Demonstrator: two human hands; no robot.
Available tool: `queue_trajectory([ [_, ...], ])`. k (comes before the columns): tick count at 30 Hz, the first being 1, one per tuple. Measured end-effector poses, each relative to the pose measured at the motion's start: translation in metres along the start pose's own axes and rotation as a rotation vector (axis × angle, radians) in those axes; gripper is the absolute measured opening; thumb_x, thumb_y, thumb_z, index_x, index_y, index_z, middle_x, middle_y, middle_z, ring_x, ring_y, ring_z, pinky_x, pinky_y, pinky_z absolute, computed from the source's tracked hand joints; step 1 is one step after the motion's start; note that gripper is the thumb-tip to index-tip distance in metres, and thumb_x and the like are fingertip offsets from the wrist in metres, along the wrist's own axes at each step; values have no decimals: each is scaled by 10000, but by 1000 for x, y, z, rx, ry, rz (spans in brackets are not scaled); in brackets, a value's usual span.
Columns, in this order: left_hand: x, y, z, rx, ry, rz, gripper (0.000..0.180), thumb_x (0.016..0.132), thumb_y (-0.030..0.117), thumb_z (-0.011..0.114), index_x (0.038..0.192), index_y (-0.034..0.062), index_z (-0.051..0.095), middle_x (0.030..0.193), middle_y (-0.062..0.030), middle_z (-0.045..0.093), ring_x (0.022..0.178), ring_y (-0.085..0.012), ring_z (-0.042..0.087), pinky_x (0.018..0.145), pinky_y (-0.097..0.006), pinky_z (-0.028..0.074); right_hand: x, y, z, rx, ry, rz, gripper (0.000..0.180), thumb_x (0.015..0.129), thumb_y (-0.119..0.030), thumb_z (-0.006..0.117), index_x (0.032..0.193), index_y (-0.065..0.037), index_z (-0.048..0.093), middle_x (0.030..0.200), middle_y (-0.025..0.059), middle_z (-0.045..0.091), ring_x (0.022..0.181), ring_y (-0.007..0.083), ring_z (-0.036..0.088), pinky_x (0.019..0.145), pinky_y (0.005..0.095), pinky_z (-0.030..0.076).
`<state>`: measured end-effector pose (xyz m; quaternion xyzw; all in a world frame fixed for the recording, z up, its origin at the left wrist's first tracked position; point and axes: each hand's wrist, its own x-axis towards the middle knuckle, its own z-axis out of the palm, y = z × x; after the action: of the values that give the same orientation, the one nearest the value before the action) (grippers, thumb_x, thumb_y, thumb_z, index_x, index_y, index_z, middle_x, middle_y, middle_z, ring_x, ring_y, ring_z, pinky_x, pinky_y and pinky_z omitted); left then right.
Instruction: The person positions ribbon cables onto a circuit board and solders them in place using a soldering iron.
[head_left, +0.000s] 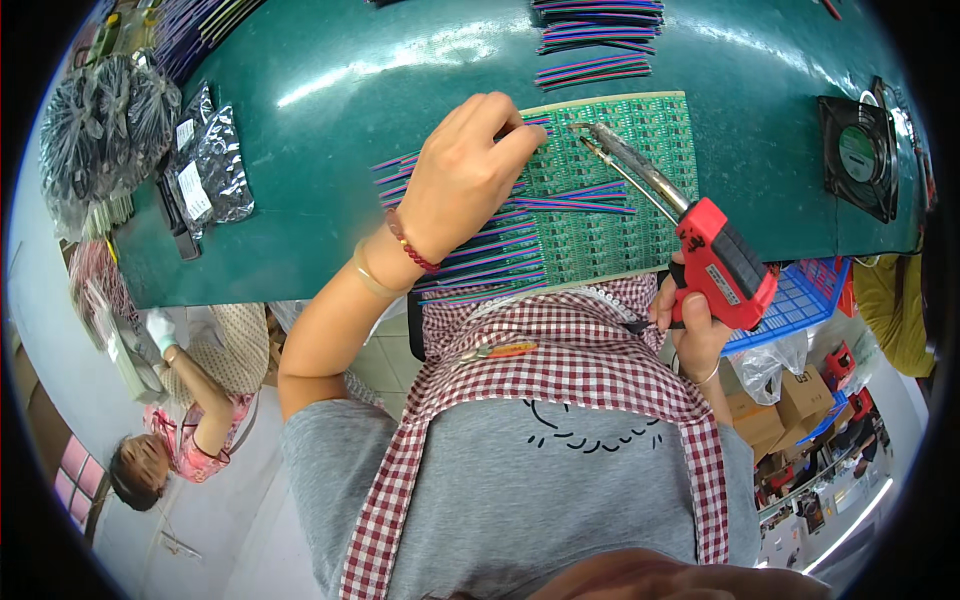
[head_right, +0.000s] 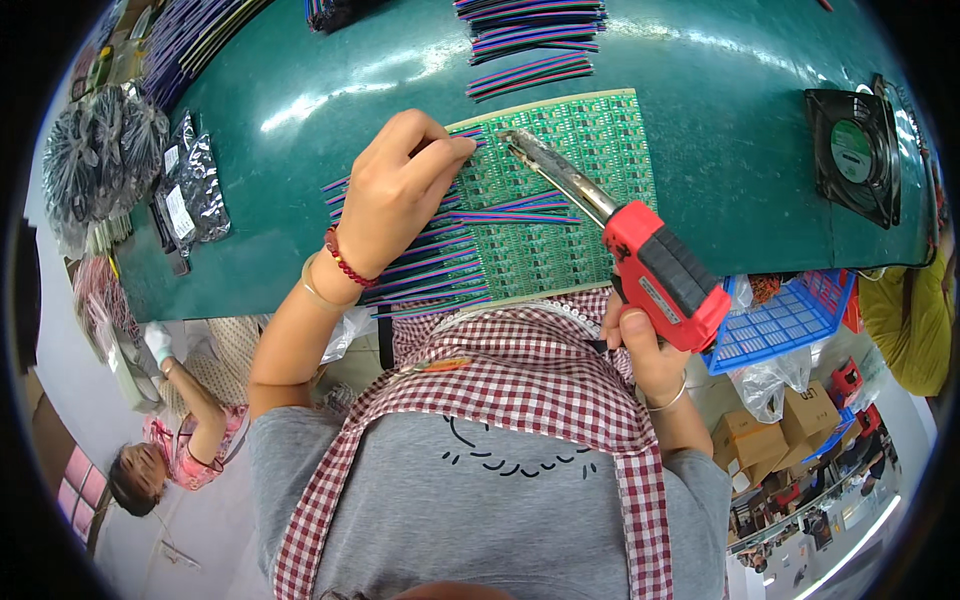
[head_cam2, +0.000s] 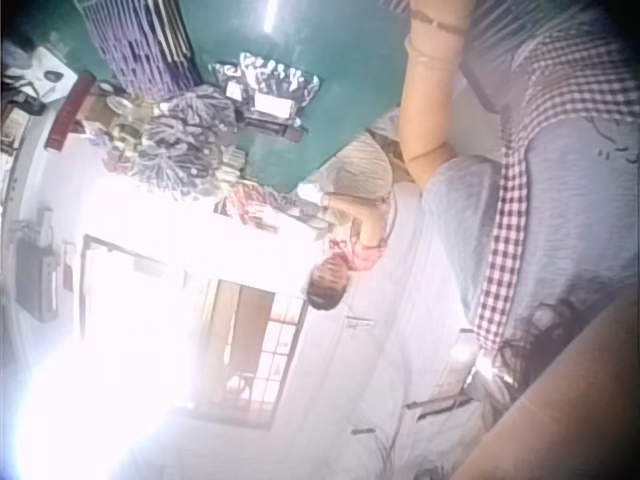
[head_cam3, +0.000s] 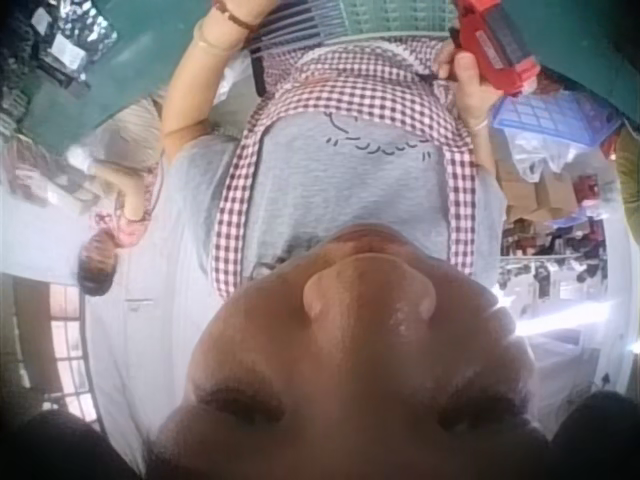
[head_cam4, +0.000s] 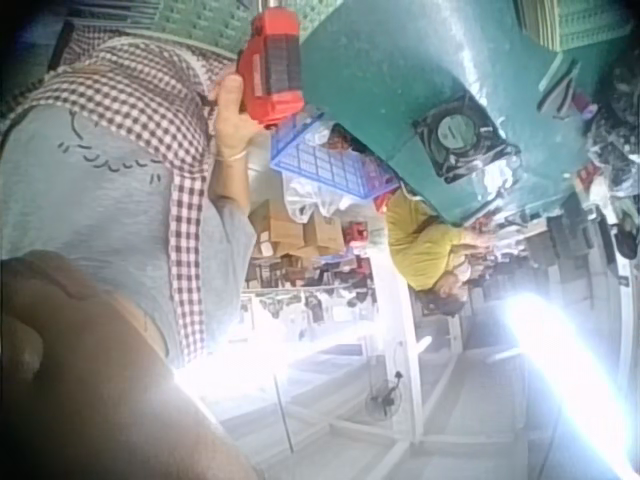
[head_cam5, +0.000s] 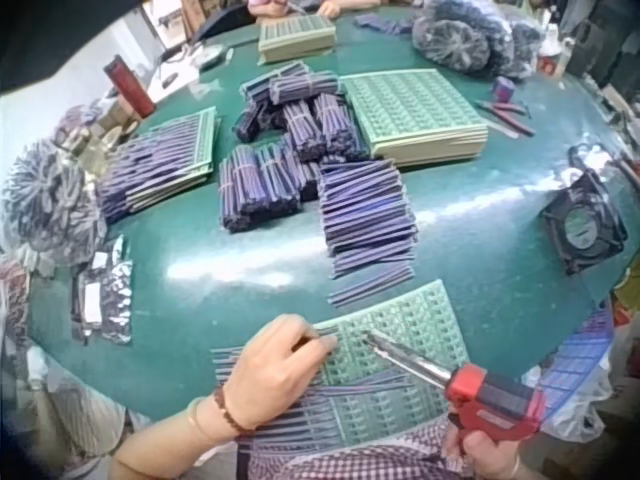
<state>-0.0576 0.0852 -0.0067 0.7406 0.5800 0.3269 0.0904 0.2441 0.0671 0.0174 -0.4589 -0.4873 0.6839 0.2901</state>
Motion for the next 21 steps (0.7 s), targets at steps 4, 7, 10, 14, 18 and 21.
queue_trajectory([
  [4,-2,0,2,13,-21,-4,177,723,-22,728,878,48,677,778,-67,541,682,-220,572,582,-336,479,1,-2,4,-21,-4,10,572,943,-394,597,1285,43,458,667,72,528,537,118,492,532,265,441],
  [7,-2,0,2,28,-35,4,176,724,-25,719,879,44,676,780,-69,540,681,-217,573,584,-332,482,1,-2,4,-63,-25,-6,518,948,-357,593,1274,30,479,683,73,540,547,117,492,529,259,425],
  [10,-2,0,3,27,-36,19,179,720,-29,709,882,39,673,782,-72,538,679,-215,572,585,-327,486,2,-2,3,-104,-60,-30,475,952,-328,587,1256,24,496,697,72,548,552,117,491,524,257,410],
  [14,-3,0,2,24,-35,22,202,708,-37,698,894,34,667,791,-76,537,688,-214,576,591,-326,490,1,1,4,-118,-66,-49,434,954,-302,583,1231,23,508,713,70,558,560,117,495,527,257,409],
  [18,-3,0,3,8,-32,14,211,703,-41,696,898,33,662,793,-75,535,695,-214,578,600,-327,493,-2,5,4,-184,-25,-37,429,952,-298,586,1215,32,511,716,72,558,564,121,498,534,262,418],
  [21,-4,-2,4,11,-25,22,214,701,-41,698,898,33,660,796,-75,535,696,-215,578,606,-326,494,-2,8,0,-303,-71,-50,439,949,-297,589,1211,46,510,731,79,560,572,127,504,538,265,424],
])
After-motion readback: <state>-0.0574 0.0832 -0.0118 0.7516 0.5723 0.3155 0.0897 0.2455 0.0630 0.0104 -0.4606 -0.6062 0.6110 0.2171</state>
